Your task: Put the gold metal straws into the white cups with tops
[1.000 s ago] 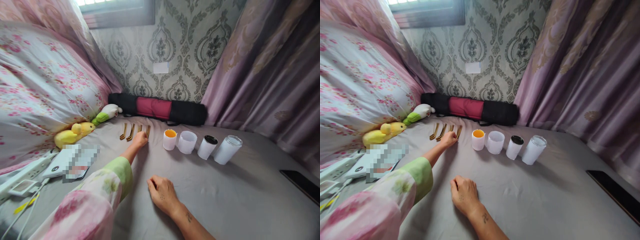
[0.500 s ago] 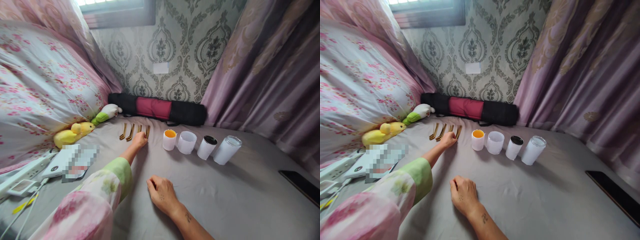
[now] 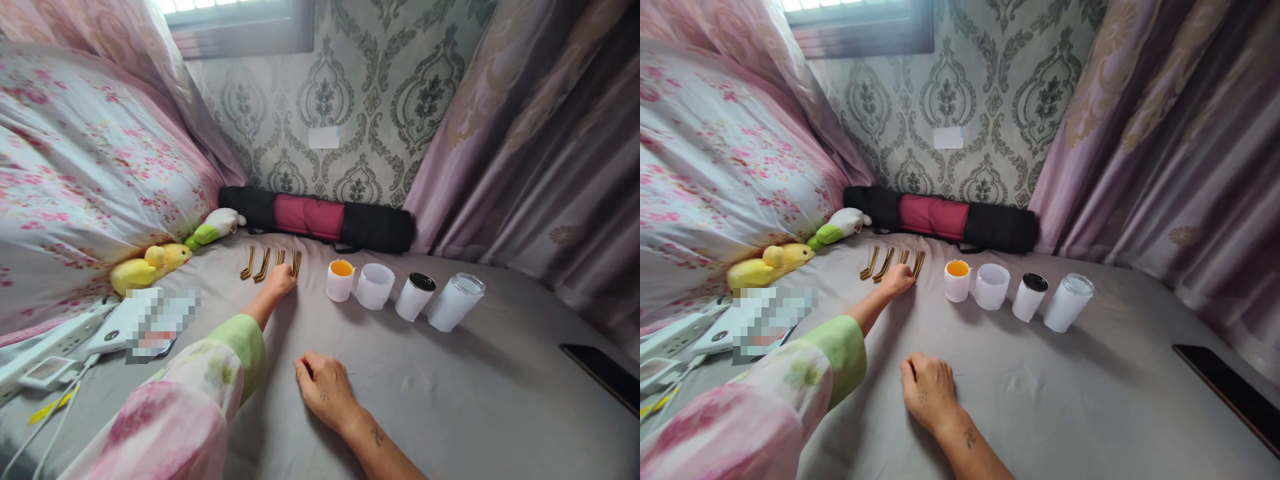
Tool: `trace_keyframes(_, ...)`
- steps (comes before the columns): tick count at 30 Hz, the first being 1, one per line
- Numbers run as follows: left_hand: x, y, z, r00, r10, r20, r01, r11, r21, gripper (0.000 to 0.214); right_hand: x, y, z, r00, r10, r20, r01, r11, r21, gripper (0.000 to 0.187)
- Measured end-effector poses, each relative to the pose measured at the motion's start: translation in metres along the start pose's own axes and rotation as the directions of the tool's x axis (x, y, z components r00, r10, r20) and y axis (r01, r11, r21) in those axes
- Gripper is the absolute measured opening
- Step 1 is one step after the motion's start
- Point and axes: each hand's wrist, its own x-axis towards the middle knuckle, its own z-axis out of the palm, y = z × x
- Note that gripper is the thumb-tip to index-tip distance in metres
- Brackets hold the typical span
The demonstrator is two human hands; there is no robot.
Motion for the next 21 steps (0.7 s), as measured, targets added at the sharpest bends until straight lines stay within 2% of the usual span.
trace_keyframes(21, -0.0012, 0.007, -0.0052, 0.998, -0.06, 0.007, 0.06, 0.997, -0.055, 0.02, 0.0, -0.0002, 0.0007, 1.0, 0.0, -0.014, 0.0, 1.0, -0.003, 0.028)
